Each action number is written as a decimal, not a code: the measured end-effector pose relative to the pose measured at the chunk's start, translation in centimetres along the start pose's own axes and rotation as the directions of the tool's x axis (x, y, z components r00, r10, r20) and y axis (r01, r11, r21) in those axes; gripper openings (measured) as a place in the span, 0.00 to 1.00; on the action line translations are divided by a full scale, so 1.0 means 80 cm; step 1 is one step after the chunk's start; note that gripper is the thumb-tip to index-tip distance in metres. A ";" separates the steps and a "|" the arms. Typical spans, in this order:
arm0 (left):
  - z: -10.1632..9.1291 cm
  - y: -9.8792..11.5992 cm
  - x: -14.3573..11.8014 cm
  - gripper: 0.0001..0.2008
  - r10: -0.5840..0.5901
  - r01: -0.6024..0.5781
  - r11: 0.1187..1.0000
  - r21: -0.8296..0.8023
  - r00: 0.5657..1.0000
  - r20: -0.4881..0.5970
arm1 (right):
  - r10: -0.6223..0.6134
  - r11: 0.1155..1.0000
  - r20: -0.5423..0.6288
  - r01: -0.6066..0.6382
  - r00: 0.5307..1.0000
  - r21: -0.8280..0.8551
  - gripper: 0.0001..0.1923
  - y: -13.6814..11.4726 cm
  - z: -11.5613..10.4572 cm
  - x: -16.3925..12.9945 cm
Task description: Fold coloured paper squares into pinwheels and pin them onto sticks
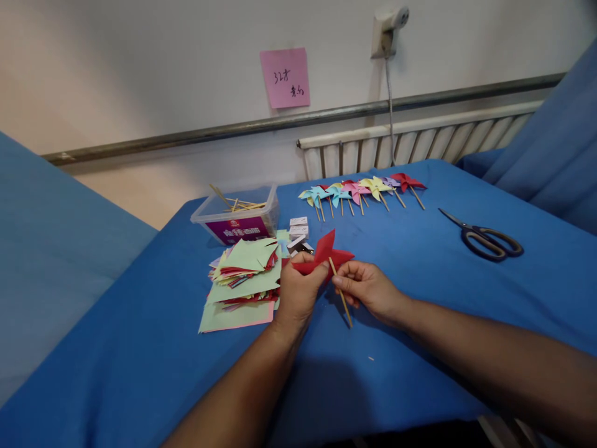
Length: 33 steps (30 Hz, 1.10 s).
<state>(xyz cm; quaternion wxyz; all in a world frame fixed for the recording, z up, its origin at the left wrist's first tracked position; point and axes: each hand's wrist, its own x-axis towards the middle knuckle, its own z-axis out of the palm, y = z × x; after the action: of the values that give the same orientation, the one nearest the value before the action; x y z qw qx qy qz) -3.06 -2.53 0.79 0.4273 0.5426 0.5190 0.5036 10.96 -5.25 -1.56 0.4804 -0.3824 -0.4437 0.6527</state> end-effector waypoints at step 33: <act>0.005 0.001 -0.004 0.14 -0.021 0.023 0.999 0.032 0.998 -0.054 | 0.060 0.992 -0.073 -0.051 0.996 0.115 0.18 -0.001 0.002 -0.003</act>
<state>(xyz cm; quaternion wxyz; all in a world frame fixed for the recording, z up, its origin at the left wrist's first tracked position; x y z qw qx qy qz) -2.65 -2.80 0.79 0.4098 0.5299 0.5444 0.5048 10.89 -5.51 -1.44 0.4995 -0.3914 -0.3764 0.6750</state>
